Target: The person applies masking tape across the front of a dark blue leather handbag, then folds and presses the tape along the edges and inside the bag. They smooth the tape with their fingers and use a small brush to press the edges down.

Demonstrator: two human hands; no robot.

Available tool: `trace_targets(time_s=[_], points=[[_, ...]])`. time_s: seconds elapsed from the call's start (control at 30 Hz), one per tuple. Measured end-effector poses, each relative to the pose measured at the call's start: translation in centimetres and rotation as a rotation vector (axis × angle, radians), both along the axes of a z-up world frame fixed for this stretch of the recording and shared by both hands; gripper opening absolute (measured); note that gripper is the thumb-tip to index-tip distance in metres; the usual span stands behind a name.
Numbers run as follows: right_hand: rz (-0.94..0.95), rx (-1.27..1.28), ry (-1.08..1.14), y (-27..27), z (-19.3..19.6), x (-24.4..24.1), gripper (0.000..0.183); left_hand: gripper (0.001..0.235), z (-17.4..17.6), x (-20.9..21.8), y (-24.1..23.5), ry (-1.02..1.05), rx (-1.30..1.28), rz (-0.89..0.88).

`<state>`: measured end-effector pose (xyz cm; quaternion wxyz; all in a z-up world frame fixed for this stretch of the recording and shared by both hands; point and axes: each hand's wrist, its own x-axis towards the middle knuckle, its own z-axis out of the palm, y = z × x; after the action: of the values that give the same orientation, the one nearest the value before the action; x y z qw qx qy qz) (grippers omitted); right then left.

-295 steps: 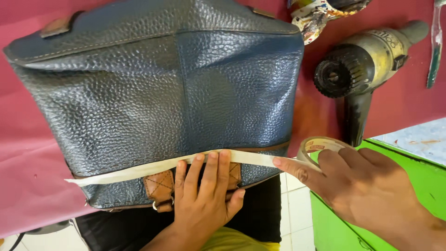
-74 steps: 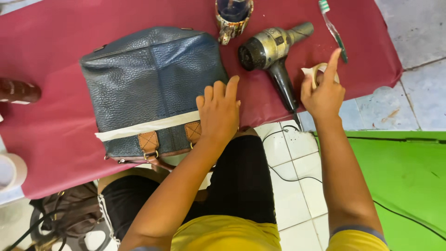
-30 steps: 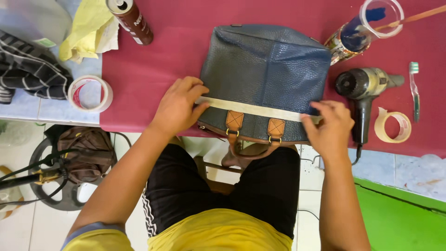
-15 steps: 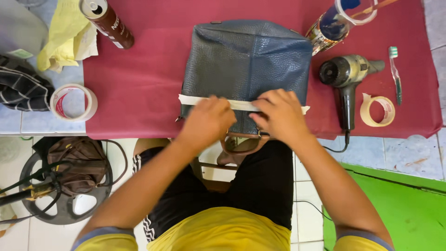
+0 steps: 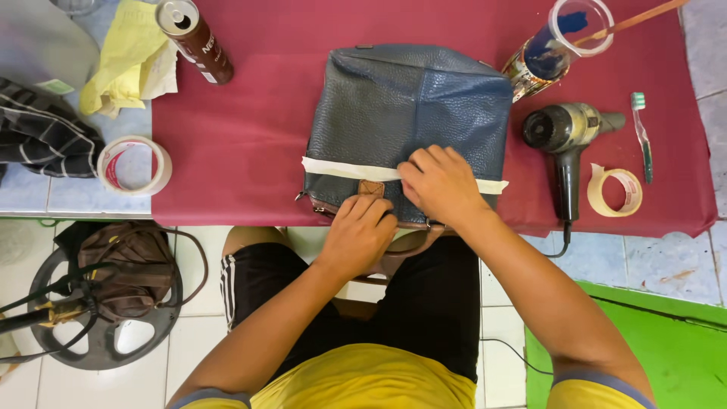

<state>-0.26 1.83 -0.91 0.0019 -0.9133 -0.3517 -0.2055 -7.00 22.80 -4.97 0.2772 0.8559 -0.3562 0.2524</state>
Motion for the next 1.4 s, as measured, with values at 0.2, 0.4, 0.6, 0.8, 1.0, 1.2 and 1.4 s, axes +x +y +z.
trace_targets(time_s=[0.2,0.4,0.6,0.8,1.0,1.2,1.4], points=[[0.098,-0.015,-0.221,0.7,-1.2,0.2,0.012,0.022,0.2,0.1,0.1,-0.007,-0.023,-0.006],[0.149,-0.013,-0.248,0.6,-0.8,0.3,0.019,0.023,-0.5,0.1,0.2,-0.032,-0.041,-0.006],[0.227,-0.028,-0.324,0.9,0.1,0.5,0.02,0.022,0.1,0.1,0.4,-0.043,-0.049,0.003],[0.247,-0.026,-0.375,1.3,1.8,0.4,0.02,0.02,-0.6,0.0,0.3,-0.028,-0.054,0.012],[0.284,0.05,-0.411,0.3,1.6,1.8,0.021,0.021,0.3,-0.1,0.8,0.024,-0.042,-0.017],[0.338,0.137,-0.306,-0.2,2.5,2.2,0.022,0.018,3.3,2.9,1.4,-0.036,-0.033,0.067],[0.347,0.191,-0.266,-0.8,2.5,3.4,0.032,0.039,4.2,8.2,4.3,-0.08,0.111,0.245]])
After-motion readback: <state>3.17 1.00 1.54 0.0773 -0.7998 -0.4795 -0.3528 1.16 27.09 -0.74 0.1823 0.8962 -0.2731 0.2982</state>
